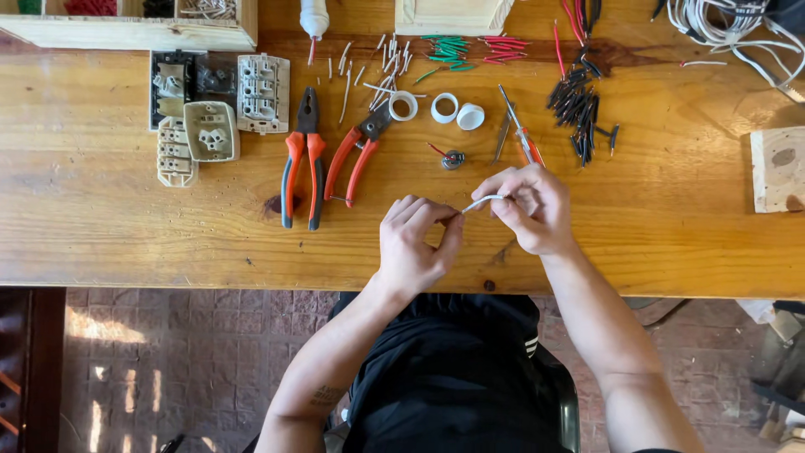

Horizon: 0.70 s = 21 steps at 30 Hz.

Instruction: The person assembles a light fixture by connecting wires to a socket, securing connections with a screwdriver, wrapping the joint with electrical tape, and screwing in a light bulb. The completed fixture is plugged into a power strip and tested, with the bulb lighting up.

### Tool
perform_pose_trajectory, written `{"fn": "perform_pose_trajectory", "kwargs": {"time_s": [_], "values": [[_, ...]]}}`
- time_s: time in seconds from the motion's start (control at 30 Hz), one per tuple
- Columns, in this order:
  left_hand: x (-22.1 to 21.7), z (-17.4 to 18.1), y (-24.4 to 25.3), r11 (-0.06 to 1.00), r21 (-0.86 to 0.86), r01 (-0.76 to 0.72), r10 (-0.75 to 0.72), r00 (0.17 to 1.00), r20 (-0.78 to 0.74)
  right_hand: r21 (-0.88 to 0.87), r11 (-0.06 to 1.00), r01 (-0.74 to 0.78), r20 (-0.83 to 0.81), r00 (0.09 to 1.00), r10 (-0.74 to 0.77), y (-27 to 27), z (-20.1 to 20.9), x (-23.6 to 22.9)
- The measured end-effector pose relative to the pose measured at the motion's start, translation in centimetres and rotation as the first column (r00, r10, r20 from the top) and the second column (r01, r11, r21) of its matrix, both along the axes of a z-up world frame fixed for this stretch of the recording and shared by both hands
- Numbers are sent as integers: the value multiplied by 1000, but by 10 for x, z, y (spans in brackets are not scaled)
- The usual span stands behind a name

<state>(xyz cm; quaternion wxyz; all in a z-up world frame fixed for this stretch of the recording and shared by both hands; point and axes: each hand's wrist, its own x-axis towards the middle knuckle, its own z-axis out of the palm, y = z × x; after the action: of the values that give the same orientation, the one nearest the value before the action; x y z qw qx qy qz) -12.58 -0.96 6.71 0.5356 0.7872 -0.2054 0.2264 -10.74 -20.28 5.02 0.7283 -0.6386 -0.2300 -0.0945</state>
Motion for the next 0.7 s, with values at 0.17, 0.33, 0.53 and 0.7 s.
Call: {"fn": "perform_pose_trajectory", "kwargs": {"time_s": [0.17,0.33,0.53,0.7], "values": [[-4,2,4,999,32,-18,16,999,49,3,1000,-17,15,1000,16,1,2,-4],[-8,-1,9,998,52,-31,27,997,72,-8,1000,-10,57,998,10,0,0,-5],[-11,-6,13,998,64,-18,12,996,93,-19,998,58,42,998,-57,6,-4,-13],[-13,-12,15,994,111,4,-14,996,88,-67,989,135,47,990,-132,8,-9,-15]]}}
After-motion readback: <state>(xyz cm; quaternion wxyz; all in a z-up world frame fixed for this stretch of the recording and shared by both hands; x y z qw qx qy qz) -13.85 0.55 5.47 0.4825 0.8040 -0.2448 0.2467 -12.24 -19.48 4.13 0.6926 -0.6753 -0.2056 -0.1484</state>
